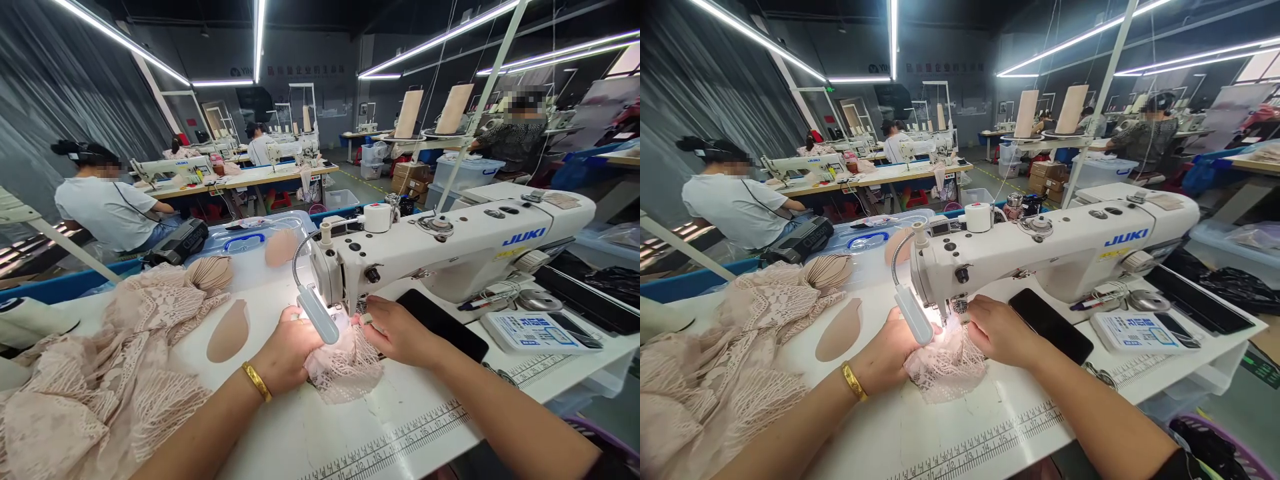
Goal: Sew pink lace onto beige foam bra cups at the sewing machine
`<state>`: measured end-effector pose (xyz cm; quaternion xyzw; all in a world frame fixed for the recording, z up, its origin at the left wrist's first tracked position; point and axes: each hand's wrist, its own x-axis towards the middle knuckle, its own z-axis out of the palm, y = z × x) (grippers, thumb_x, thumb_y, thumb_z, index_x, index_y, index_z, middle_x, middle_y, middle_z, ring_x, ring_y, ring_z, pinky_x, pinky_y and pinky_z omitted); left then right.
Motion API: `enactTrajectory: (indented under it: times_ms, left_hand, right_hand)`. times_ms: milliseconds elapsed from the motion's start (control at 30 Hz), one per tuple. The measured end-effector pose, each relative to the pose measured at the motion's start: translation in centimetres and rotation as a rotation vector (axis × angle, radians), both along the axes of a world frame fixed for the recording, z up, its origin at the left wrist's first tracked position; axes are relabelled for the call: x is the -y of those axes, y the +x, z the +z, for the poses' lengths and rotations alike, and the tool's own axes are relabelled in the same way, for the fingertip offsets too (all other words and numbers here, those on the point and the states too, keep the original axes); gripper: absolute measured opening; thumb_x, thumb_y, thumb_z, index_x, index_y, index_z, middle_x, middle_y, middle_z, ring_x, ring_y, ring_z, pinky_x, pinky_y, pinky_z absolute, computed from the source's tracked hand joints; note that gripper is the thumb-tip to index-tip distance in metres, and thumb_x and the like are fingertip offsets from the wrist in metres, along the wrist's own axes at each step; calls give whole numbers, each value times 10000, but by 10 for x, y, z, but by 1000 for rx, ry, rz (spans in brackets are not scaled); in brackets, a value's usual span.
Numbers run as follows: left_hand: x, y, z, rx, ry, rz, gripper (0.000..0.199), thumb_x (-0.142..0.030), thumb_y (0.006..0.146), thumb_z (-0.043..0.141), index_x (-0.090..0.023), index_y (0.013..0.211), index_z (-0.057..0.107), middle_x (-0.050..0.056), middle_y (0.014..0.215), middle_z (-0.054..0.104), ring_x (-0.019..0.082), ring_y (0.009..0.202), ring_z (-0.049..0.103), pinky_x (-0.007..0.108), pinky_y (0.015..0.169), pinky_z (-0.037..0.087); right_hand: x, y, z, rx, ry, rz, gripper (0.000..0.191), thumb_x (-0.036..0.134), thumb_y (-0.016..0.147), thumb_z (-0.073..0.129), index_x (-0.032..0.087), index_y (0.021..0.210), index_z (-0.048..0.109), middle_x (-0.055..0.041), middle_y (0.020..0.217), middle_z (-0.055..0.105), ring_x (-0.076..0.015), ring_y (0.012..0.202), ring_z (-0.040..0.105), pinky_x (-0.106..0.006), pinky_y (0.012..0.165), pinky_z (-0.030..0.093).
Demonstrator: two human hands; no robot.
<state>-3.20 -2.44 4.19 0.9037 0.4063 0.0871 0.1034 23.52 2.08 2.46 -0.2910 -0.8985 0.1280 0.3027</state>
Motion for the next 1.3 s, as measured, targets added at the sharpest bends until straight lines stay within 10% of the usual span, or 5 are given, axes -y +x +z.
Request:
enactTrajectory:
  times_ms: [267,467,700,867,1300]
  left_hand:
    - [17,7,10,-141,44,176,221,-231,888,585,-260,1077,696,72,1113,716,323,1103,618,634,1120,202]
    - [29,30,18,-375,15,326,361,-479,962,579,-147,986,717,159,1011,687,359,1009,611,571,974,375]
    - [36,15,37,-232,-183,201,584,-631,765,784,-247,1187,662,113,1201,630,375,1141,553,564,1023,338]
    - [32,-1,44,-168,-344,56,530,-512,723,835,-271,1151,634,48,1193,642,329,1131,559,519,1043,301]
    - [19,5,7,-62,-59,30,256,-22,781,540,-240,879,631,-28,881,665,197,848,591,432,938,253]
  right_hand:
    - [18,-15,-2,92,111,295,246,408,1019,628,210,1163,631,-58,1010,710,-228,941,587,-361,870,427]
    - [18,-29,-15,371,141,122,229,65,974,524,188,800,609,-20,806,609,-179,761,484,-306,751,364]
    - [2,-6,-10,249,108,53,246,145,1030,512,223,1110,731,-64,903,689,-235,880,538,-337,807,444]
    - [-8,7,-8,182,77,119,288,187,1058,505,251,1104,782,-57,861,715,-234,862,576,-389,895,509]
    - [-5,18,13,266,-194,336,271,63,942,560,250,988,750,-15,884,711,-211,903,594,-359,892,497]
